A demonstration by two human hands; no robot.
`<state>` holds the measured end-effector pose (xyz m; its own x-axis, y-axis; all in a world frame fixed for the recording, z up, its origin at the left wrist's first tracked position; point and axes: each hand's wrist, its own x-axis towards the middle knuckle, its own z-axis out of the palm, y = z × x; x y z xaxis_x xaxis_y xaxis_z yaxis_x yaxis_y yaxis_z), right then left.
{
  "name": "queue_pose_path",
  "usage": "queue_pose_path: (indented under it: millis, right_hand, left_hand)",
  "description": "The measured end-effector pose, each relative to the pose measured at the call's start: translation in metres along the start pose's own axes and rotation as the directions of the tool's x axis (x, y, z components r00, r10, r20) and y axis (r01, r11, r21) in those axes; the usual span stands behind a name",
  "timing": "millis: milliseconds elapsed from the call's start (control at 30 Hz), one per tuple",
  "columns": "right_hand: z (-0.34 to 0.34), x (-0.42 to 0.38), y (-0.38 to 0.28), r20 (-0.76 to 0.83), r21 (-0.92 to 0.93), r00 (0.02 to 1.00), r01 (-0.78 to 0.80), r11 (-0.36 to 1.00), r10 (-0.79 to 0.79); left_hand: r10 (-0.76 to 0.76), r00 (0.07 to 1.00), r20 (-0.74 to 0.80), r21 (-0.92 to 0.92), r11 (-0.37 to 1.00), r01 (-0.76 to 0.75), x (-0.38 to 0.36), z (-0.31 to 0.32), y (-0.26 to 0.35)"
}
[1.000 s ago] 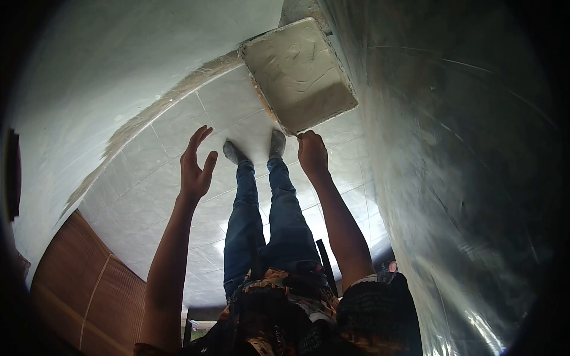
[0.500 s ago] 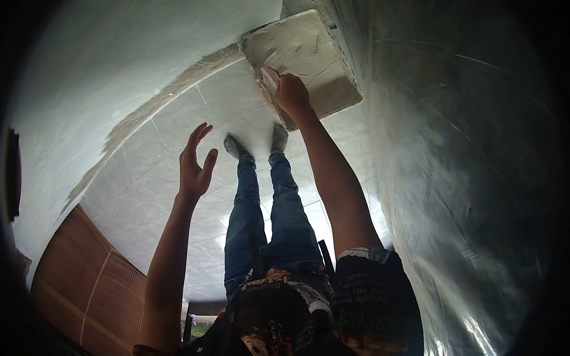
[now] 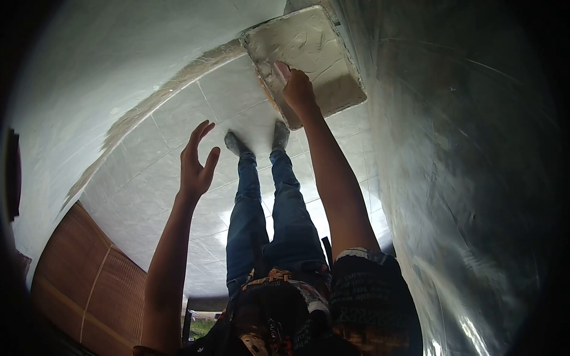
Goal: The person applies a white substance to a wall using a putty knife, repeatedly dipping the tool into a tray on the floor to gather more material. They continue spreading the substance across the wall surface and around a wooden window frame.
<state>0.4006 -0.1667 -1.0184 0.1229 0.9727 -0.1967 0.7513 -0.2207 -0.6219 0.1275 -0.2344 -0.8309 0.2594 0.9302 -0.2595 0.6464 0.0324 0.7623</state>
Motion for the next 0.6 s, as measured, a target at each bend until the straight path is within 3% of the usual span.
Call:
queue_pose_path:
  millis: [233,600]
  right_hand:
    - [0.012,0.014,-0.002,0.050,0.058,0.999,-0.011,0.998,0.008]
    - [-0.006,0.010,0.001,0.272,0.043,0.962,-0.018,0.999,0.006]
  left_hand:
    - [-0.006,1.000,0.005,-0.007,1.000,0.006,-0.005,0.006,-0.003]
    - [-0.009,1.000,-0.005,-0.007,1.000,0.009,-0.008,0.003,-0.005]
